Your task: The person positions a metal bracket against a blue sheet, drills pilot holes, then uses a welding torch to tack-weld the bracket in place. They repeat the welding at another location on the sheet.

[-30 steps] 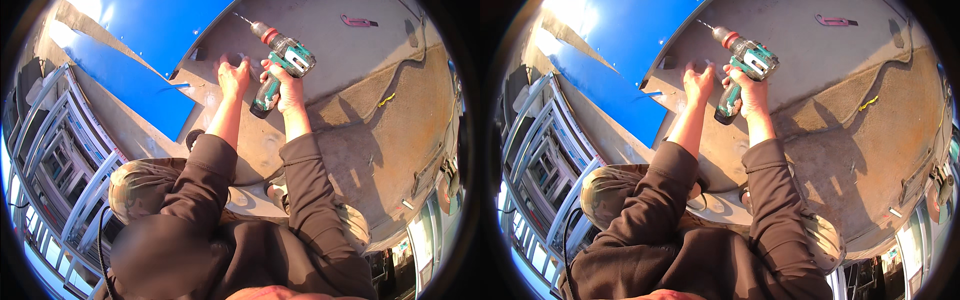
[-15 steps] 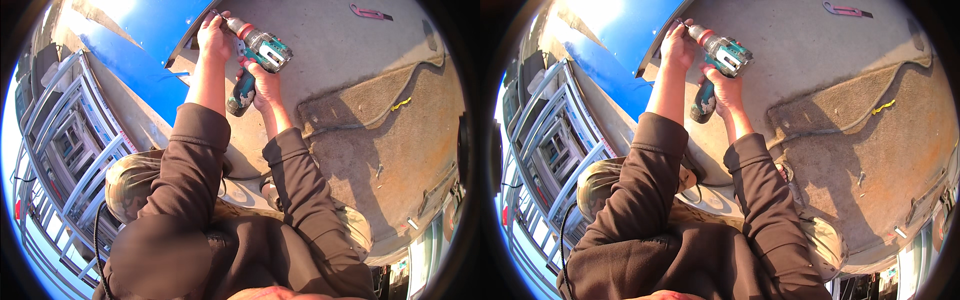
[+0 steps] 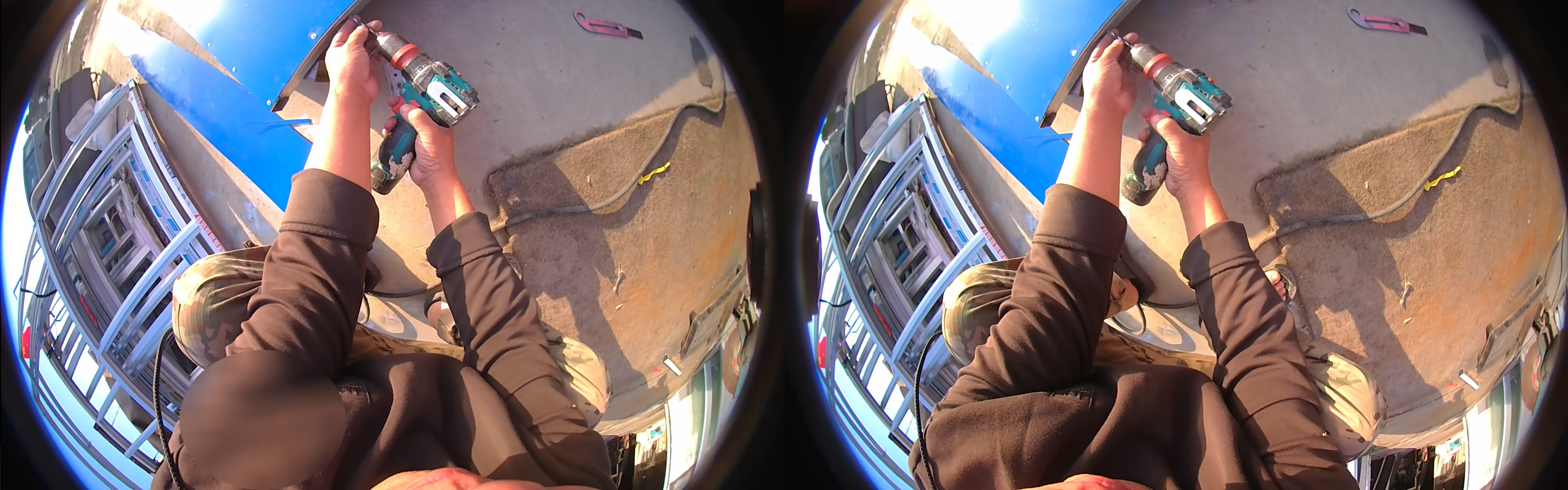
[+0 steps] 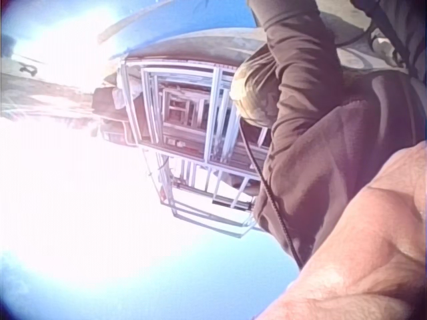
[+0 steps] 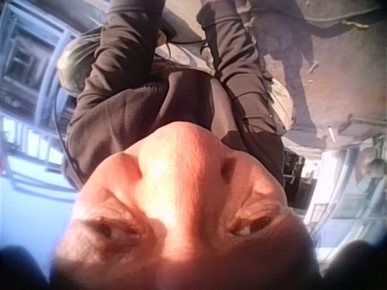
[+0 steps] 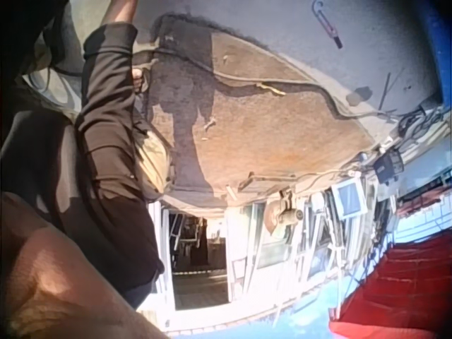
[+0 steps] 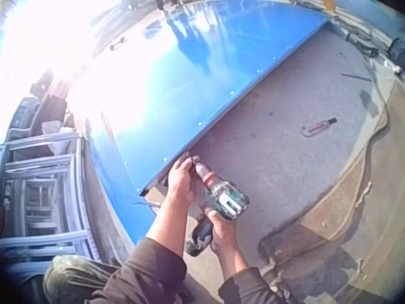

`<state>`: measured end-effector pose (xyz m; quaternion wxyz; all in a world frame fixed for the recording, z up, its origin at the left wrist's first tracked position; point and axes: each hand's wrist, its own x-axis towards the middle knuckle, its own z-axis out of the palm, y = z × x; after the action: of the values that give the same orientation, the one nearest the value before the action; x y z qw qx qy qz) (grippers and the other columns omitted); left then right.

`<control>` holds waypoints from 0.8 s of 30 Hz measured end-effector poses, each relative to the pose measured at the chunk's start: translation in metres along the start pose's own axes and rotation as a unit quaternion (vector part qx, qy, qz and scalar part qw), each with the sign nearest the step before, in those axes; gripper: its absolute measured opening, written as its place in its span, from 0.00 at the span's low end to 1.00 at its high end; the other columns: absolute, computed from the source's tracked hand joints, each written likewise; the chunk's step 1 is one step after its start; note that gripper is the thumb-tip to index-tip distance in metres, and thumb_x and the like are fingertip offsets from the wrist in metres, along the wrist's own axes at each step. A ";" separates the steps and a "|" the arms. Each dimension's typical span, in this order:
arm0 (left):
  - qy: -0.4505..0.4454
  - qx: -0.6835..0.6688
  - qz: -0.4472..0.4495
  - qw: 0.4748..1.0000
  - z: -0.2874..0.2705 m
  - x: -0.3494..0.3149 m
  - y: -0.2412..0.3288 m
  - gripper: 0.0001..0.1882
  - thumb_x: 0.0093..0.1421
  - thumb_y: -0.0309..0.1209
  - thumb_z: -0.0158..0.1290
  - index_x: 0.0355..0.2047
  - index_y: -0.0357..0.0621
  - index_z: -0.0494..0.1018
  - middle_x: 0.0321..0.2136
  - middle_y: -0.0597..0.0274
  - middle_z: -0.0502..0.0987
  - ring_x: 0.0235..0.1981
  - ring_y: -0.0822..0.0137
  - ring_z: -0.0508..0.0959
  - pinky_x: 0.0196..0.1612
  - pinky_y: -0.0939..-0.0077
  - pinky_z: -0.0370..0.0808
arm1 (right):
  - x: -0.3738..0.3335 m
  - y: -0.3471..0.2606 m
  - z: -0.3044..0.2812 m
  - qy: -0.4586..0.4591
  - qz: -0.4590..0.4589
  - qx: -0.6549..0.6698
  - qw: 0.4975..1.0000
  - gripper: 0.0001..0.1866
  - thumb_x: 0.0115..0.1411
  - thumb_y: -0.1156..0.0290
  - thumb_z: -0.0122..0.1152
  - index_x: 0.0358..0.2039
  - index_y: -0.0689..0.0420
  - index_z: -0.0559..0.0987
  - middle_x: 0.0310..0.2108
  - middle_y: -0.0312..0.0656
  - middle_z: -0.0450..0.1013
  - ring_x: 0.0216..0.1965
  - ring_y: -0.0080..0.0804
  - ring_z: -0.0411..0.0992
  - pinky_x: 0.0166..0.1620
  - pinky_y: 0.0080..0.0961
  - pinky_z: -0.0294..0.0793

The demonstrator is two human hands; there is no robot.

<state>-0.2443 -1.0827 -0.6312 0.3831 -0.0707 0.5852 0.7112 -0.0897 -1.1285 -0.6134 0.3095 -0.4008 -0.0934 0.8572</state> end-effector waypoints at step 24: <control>-0.172 0.606 0.390 0.672 0.023 0.136 0.119 0.26 0.68 0.45 0.48 0.60 0.44 0.70 0.64 0.45 0.65 0.65 0.45 0.64 0.67 0.54 0.60 | 0.000 -0.013 0.004 -0.044 -0.010 -0.038 0.998 0.16 0.53 0.72 0.67 0.43 0.57 0.75 0.39 0.42 0.77 0.28 0.28 0.74 0.34 0.27 0.76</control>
<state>-0.4051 -1.0019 -0.6062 0.1234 0.5352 0.7856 0.2849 -0.0871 -1.1173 -0.6053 0.2980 -0.3735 -0.1435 0.8667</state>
